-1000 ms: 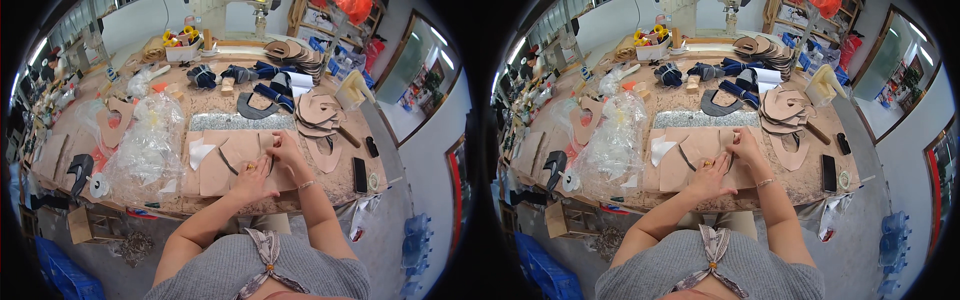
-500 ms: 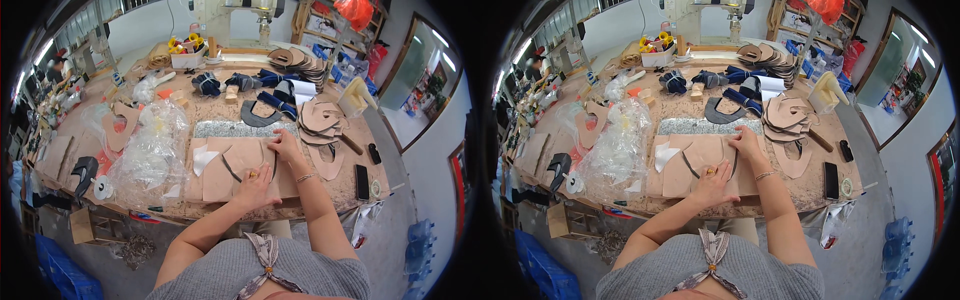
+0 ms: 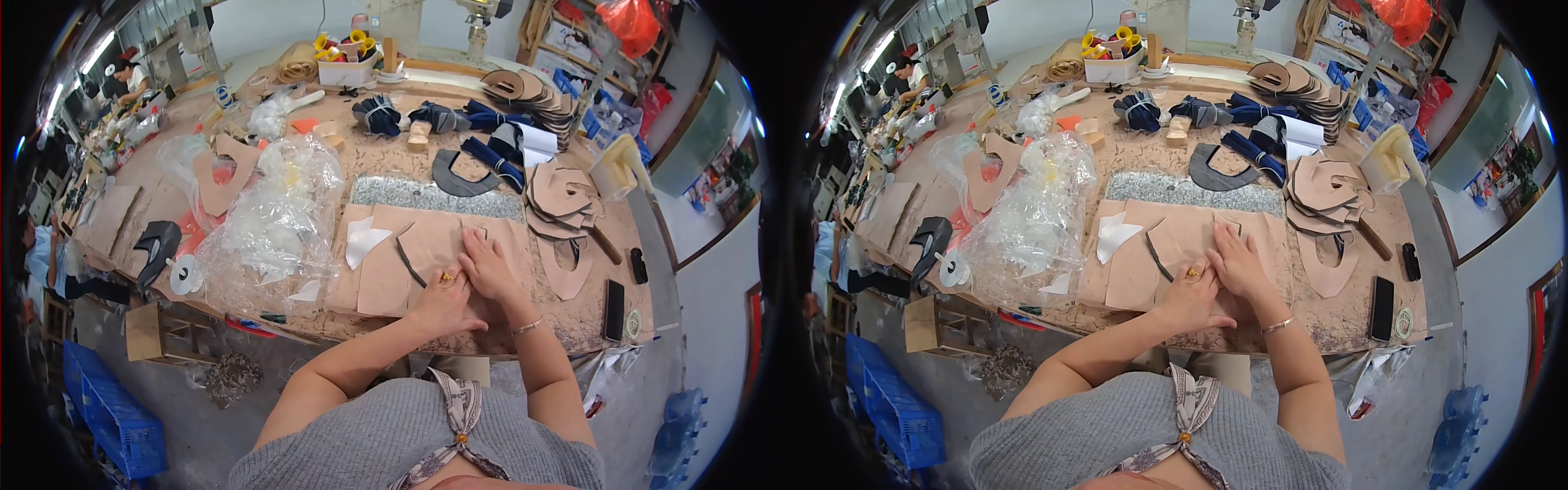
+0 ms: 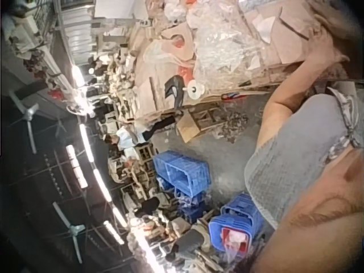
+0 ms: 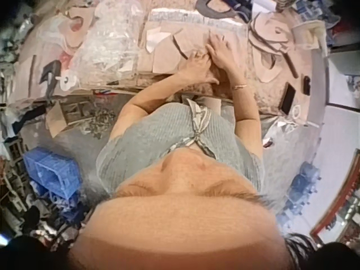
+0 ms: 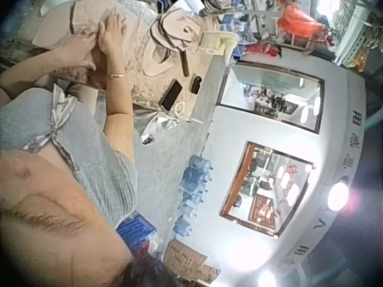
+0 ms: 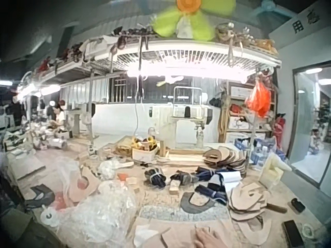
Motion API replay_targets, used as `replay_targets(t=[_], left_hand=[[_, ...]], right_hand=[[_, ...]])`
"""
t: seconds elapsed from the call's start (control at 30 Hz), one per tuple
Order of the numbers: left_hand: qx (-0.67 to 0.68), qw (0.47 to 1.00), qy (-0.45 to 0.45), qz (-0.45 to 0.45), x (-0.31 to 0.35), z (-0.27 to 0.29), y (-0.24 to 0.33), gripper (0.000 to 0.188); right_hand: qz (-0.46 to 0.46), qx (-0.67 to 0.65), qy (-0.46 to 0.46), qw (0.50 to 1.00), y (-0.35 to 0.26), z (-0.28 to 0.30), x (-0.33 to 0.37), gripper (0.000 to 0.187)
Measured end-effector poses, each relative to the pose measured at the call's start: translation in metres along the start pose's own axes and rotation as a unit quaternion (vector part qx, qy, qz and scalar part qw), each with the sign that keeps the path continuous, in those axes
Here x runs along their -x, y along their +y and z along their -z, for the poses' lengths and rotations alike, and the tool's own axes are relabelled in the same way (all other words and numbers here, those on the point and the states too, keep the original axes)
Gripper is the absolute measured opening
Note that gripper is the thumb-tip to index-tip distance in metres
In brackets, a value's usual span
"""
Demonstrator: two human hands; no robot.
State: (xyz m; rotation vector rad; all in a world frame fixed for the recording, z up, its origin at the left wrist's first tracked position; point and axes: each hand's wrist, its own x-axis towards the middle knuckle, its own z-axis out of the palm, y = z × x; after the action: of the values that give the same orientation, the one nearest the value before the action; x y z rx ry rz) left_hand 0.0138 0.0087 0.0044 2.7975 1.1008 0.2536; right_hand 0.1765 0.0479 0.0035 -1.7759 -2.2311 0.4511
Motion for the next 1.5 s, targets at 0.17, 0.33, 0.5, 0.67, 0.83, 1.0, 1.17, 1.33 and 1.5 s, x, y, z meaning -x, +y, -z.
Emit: replay_targets(t=[0.17, 0.33, 0.5, 0.67, 0.83, 1.0, 1.17, 1.33, 1.5], left_hand=[[0.021, 0.997, 0.067, -0.009, 0.001, -0.005, -0.002, 0.107], [0.020, 0.998, 0.061, -0.003, -0.001, -0.011, -0.001, 0.106], [0.023, 0.996, 0.086, -0.001, 0.002, -0.009, 0.000, 0.105], [0.021, 0.997, 0.075, -0.005, 0.001, -0.009, 0.002, 0.103], [0.001, 0.996, 0.085, -0.026, 0.014, -0.002, -0.001, 0.095], [0.169, 0.972, 0.164, 0.002, 0.064, -0.021, -0.027, 0.046], [0.776, 0.540, 0.302, 0.125, 0.047, 0.042, -0.038, 0.028], [0.874, 0.401, 0.260, 0.084, 0.022, 0.045, -0.023, 0.026], [0.835, 0.433, 0.317, 0.126, 0.011, 0.018, -0.007, 0.013]], right_hand=[[-0.016, 0.094, -0.017, 0.995, 0.021, 0.009, -0.043, 0.066], [-0.030, 0.084, -0.019, 0.996, 0.049, 0.004, -0.069, 0.077], [0.036, -0.004, -0.070, 0.997, 0.064, 0.024, -0.054, 0.097], [-0.020, -0.075, 0.094, 0.993, 0.062, 0.014, -0.052, 0.071], [-0.057, -0.178, 0.257, 0.948, 0.072, -0.012, -0.072, 0.040], [-0.113, -0.328, 0.333, 0.877, 0.044, -0.002, -0.036, 0.030], [-0.085, -0.401, 0.453, 0.792, -0.011, -0.011, 0.029, 0.033], [-0.071, -0.464, 0.407, 0.783, -0.054, -0.032, 0.067, 0.055], [0.002, -0.164, 0.469, 0.868, -0.081, -0.014, 0.086, 0.078]])
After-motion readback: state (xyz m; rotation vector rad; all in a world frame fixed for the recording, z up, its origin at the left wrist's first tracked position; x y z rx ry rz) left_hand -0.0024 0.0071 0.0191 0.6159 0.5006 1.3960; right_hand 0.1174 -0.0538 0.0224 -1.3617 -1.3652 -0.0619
